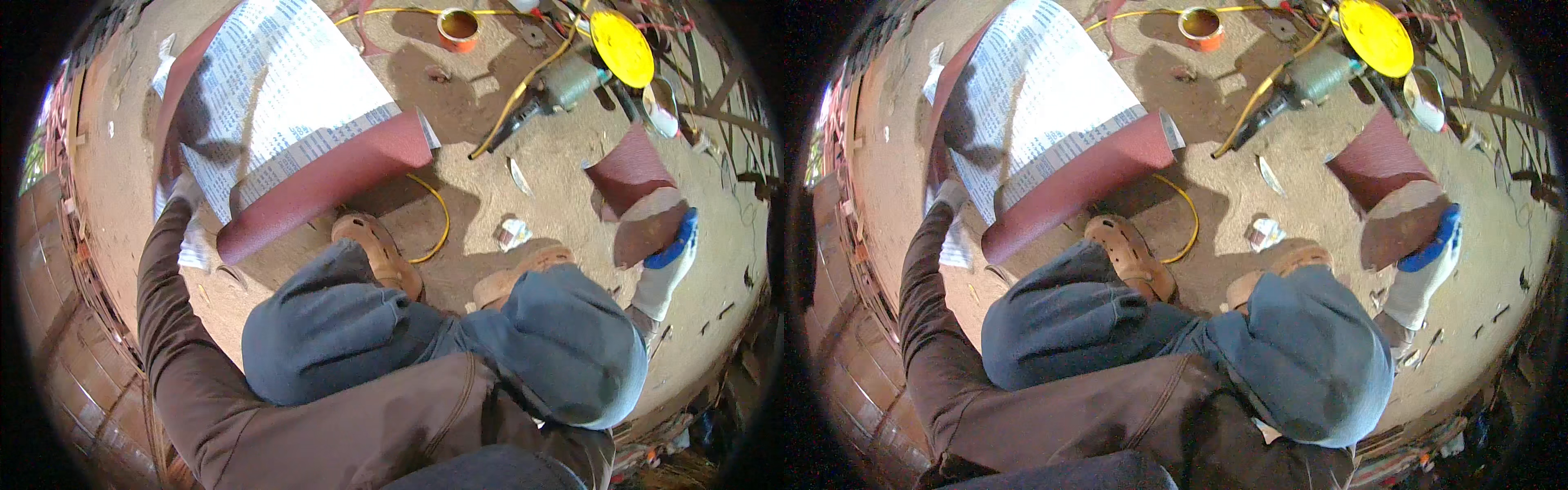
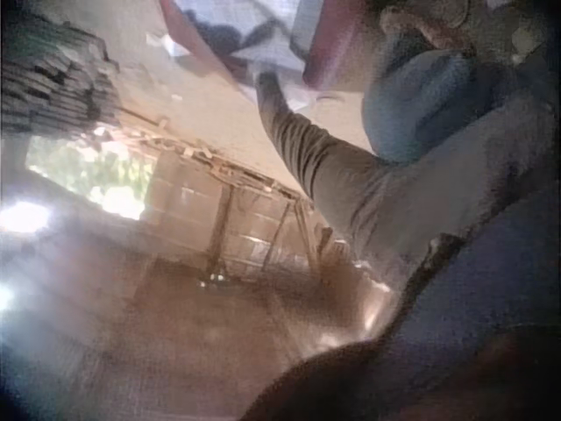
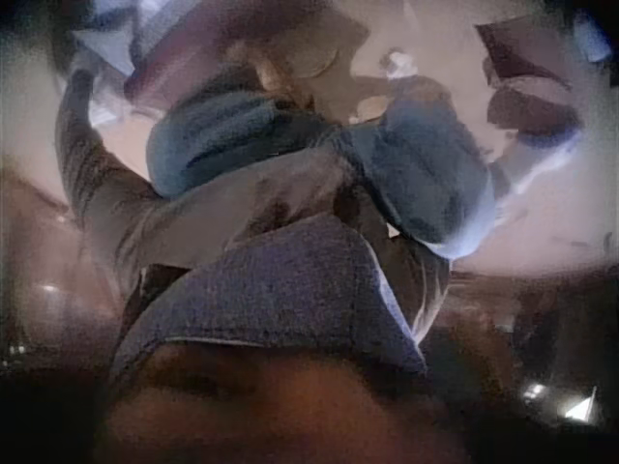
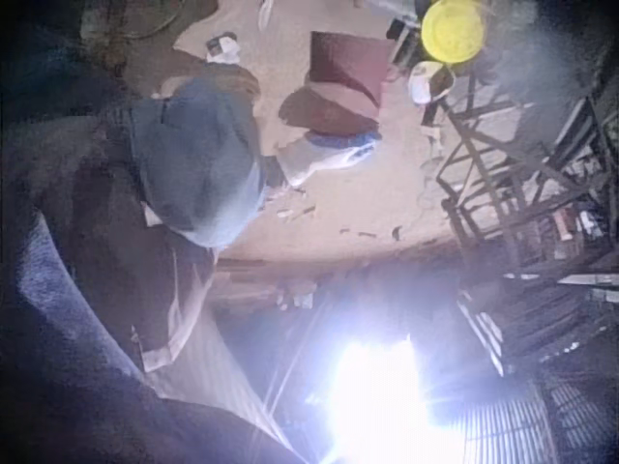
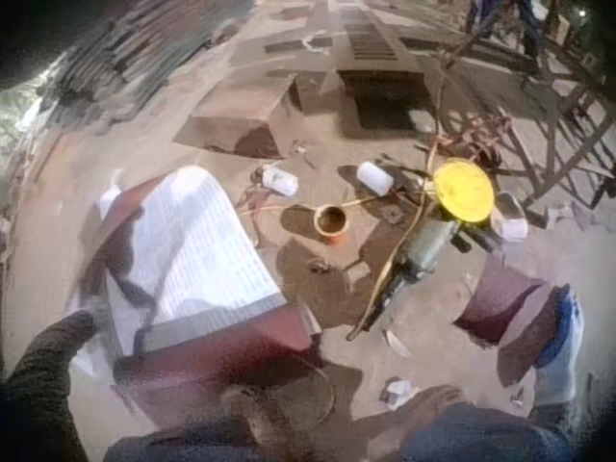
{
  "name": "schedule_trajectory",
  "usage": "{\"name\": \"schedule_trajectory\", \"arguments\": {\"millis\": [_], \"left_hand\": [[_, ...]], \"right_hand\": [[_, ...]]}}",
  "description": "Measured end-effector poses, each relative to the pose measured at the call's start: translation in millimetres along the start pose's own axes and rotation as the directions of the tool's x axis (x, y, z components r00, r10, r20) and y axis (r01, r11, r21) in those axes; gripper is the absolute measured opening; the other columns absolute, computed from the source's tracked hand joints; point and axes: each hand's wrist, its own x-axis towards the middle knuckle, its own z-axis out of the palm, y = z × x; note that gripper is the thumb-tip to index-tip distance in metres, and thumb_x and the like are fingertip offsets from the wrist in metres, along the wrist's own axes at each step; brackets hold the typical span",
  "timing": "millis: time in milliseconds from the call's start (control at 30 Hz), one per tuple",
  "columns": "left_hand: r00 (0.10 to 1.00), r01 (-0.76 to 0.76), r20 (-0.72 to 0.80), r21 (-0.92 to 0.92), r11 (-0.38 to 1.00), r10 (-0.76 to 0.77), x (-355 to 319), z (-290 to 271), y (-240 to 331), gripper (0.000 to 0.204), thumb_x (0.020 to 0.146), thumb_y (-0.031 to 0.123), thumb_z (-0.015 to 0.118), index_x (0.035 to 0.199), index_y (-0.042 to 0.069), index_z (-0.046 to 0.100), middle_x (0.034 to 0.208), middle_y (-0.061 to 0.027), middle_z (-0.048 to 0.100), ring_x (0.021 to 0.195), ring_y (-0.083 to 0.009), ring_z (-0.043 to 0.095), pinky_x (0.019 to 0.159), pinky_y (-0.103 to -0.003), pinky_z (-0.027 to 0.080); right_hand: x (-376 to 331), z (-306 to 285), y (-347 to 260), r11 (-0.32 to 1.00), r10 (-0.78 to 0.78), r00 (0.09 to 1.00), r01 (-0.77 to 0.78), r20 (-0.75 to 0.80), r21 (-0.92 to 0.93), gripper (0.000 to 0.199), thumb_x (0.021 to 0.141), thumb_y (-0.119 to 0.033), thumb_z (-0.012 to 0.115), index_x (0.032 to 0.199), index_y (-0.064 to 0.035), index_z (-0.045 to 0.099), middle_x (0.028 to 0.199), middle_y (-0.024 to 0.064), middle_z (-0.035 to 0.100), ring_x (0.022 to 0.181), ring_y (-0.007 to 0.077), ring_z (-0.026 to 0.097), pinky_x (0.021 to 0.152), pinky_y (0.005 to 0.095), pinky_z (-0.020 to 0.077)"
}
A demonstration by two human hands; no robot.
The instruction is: The person pours a brown liquid from a small can into a yellow container and uses a brush to apply it to a red foam piece. They then apply the liquid to a sheet of sandpaper and rub it onto the foam.
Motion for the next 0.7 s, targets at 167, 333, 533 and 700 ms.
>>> {"name": "schedule_trajectory", "arguments": {"millis": [167,333,533,700], "left_hand": [[0.948,-0.086,-0.303,-0.543,0.835,-0.100,-51,-185,21,0.083,0.075,0.052,0.078,0.143,0.011,0.054,0.143,-0.0205,0.055,0.126,-0.0340,0.057,0.109,-0.042,0.042],[0.826,-0.509,-0.562,-0.701,0.500,0.054,-54,-355,137,0.131,0.055,0.069,0.086,0.156,0.006,0.031,0.155,-0.0326,0.033,0.145,-0.0456,0.032,0.120,-0.048,0.026],[0.684,-0.512,-0.725,-0.560,0.652,-0.085,-12,-376,192,0.096,0.076,0.043,0.078,0.155,0.013,0.034,0.150,-0.0263,0.043,0.133,-0.0426,0.049,0.110,-0.047,0.041],[0.649,-0.154,-0.421,-0.888,0.433,-0.634,-21,-238,42,0.102,0.076,0.058,0.076,0.155,0.012,0.032,0.148,-0.0277,0.045,0.133,-0.0412,0.049,0.109,-0.048,0.043]], "right_hand": [[-12,50,5,0.996,-0.047,0.994,0.039,0.099,0.085,0.031,0.108,-0.026,0.051,0.120,-0.0005,0.065,0.105,0.0028,0.063,0.100,0.0129,0.058,0.090,0.0288,0.0481],[-14,93,-5,0.958,0.053,0.950,-0.136,0.309,0.253,0.029,0.106,-0.025,0.055,0.120,-0.0013,0.065,0.106,0.0031,0.065,0.098,0.0128,0.060,0.089,0.0292,0.0492],[12,93,-52,0.982,-0.187,0.933,0.163,0.307,0.100,0.035,0.109,-0.029,0.046,0.123,-0.0022,0.063,0.109,0.0031,0.063,0.101,0.0120,0.057,0.092,0.0303,0.0479],[14,84,-42,0.916,0.093,0.948,-0.202,0.305,0.348,0.027,0.106,-0.030,0.055,0.115,-0.0063,0.065,0.100,-0.0037,0.063,0.089,0.0069,0.057,0.083,0.0268,0.0485]]}}
